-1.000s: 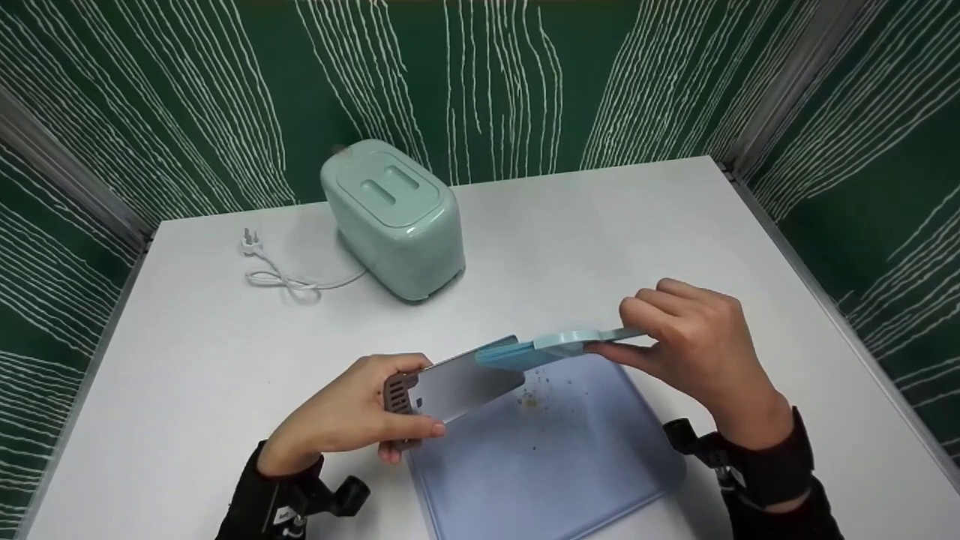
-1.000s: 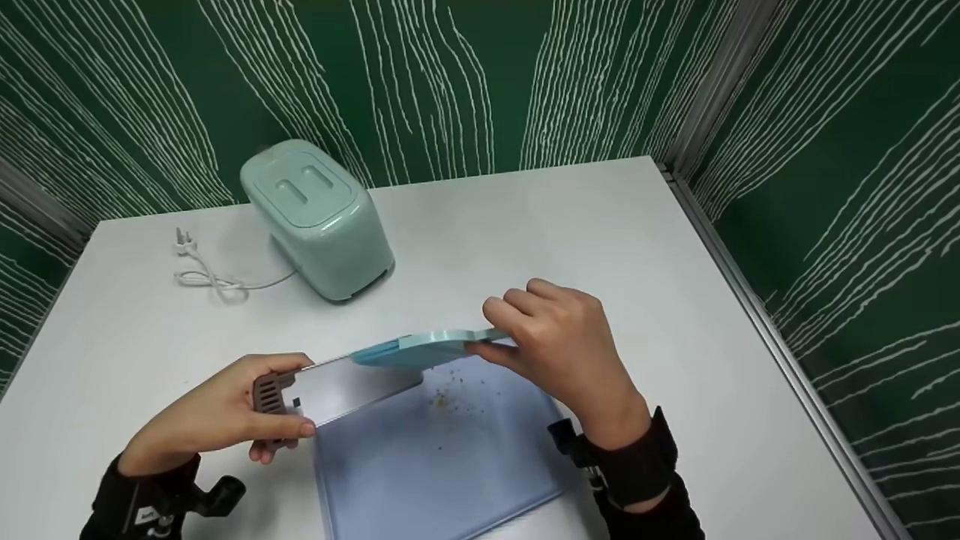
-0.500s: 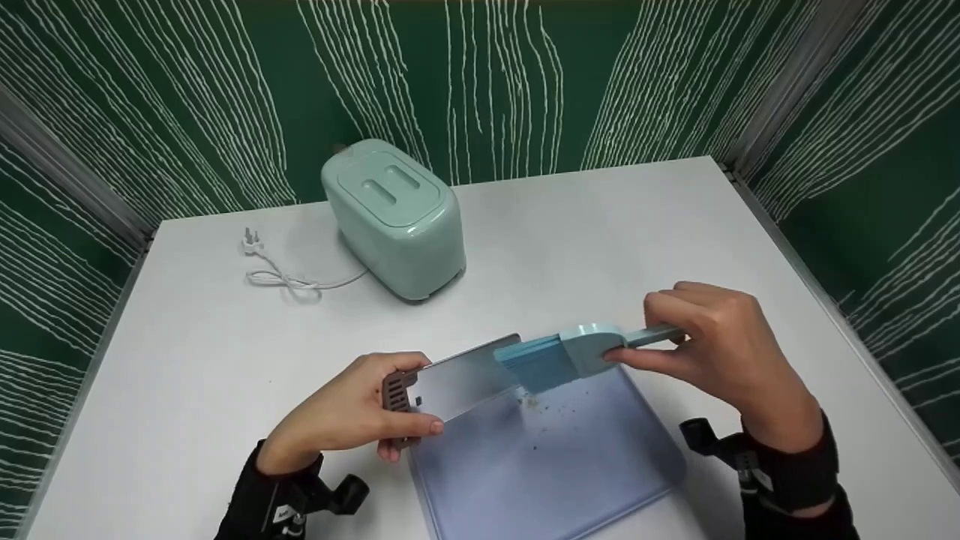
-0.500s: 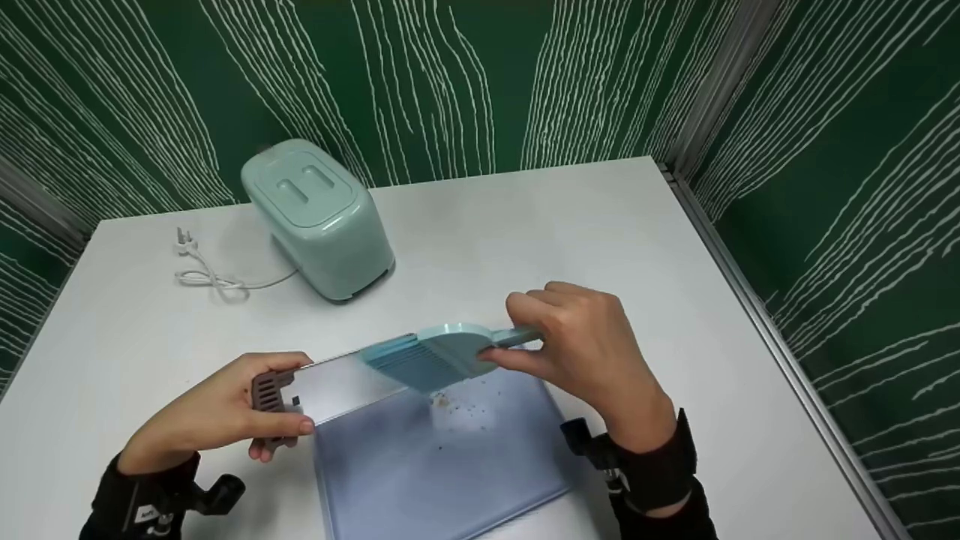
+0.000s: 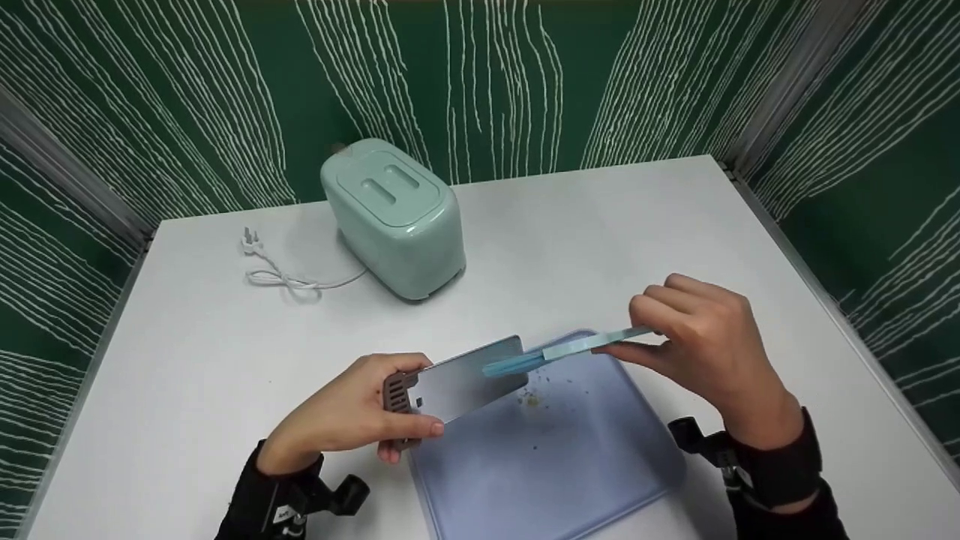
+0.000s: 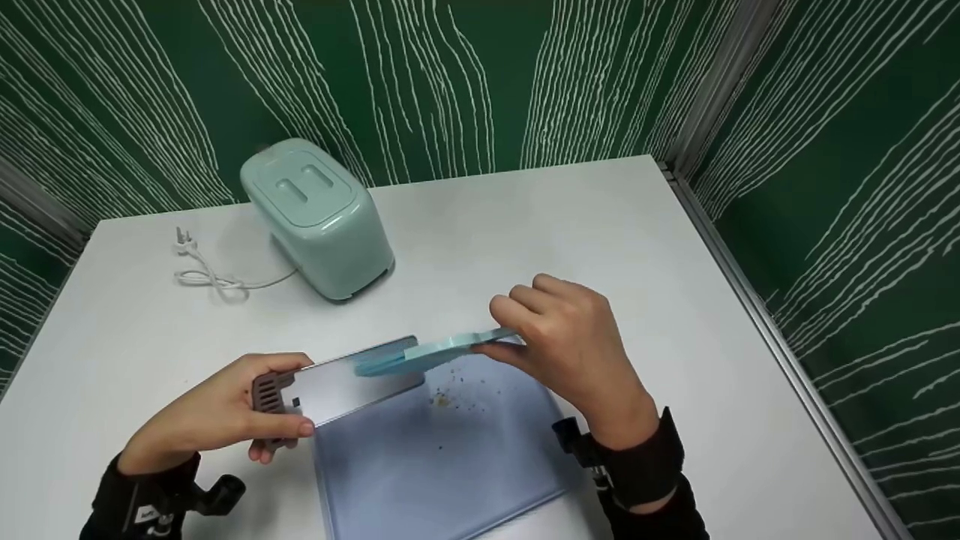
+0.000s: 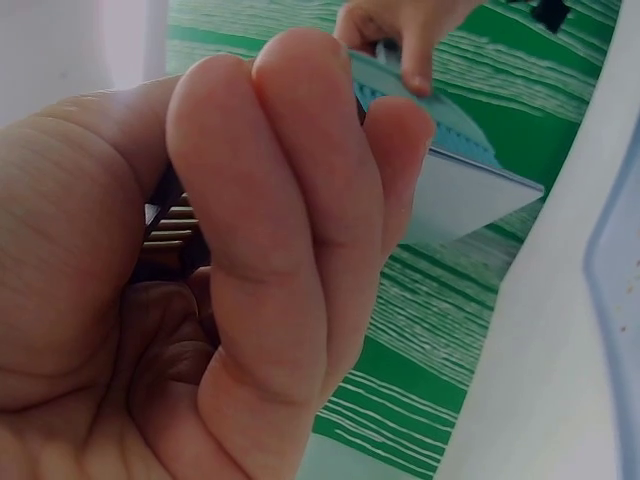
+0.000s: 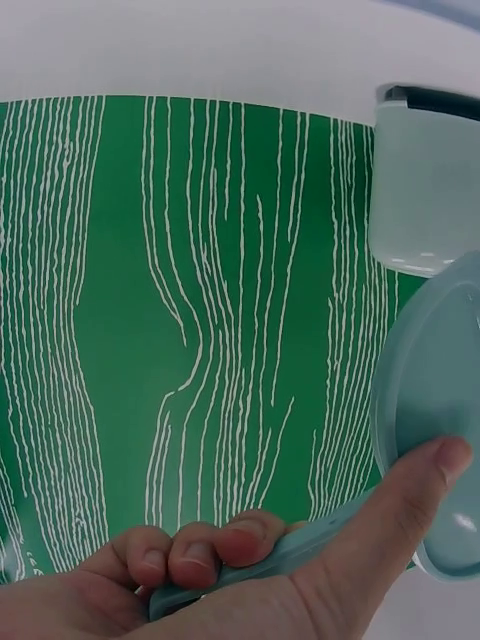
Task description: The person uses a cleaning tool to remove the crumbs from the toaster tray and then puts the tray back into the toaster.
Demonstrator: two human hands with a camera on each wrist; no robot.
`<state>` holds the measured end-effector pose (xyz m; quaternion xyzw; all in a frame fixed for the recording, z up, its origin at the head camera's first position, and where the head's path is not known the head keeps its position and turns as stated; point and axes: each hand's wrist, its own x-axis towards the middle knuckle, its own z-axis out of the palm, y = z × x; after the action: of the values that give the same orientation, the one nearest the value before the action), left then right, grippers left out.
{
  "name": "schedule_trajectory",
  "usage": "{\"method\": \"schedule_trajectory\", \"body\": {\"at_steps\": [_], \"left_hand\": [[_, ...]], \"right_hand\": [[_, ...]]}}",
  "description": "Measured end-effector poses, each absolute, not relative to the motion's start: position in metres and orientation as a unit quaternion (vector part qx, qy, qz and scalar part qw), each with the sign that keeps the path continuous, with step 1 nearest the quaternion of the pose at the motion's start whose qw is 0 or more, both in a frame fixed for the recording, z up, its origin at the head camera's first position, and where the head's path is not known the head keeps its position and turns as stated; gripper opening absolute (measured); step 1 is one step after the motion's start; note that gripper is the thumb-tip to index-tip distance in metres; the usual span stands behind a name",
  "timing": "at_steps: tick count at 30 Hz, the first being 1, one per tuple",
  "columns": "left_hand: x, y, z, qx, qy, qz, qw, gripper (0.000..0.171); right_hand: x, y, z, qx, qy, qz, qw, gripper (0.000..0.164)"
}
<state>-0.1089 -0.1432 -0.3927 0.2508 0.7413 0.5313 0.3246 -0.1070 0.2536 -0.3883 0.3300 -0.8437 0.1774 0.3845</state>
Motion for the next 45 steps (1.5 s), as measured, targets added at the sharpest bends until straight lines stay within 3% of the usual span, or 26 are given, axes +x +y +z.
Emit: {"method": "schedule_trajectory", "body": {"at_steps": [9,22,32,45], "left_hand": [[-0.109,-0.143,-0.391,0.244,0.738,0.534,0.332,0.035],[-0.110,-0.144,-0.392,0.241,0.749,0.525,0.324,0.036],[-0.111,-0.145,-0.392,0.243,0.744,0.529,0.329,0.037],[-0.111,-0.148,-0.391,0.244,0.744,0.535,0.318,0.035]], "right_hand": [[-0.106,0.249,-0.391,0.351,-0.855,0.164,0.346,0.067],[-0.100,0.256,-0.384,0.343,-0.874,0.212,0.270,0.062],[-0.106,0.256,-0.387,0.317,-0.838,0.208,0.393,0.061],[-0.108,0.251,-0.393,0.349,-0.857,0.198,0.322,0.067]]}}
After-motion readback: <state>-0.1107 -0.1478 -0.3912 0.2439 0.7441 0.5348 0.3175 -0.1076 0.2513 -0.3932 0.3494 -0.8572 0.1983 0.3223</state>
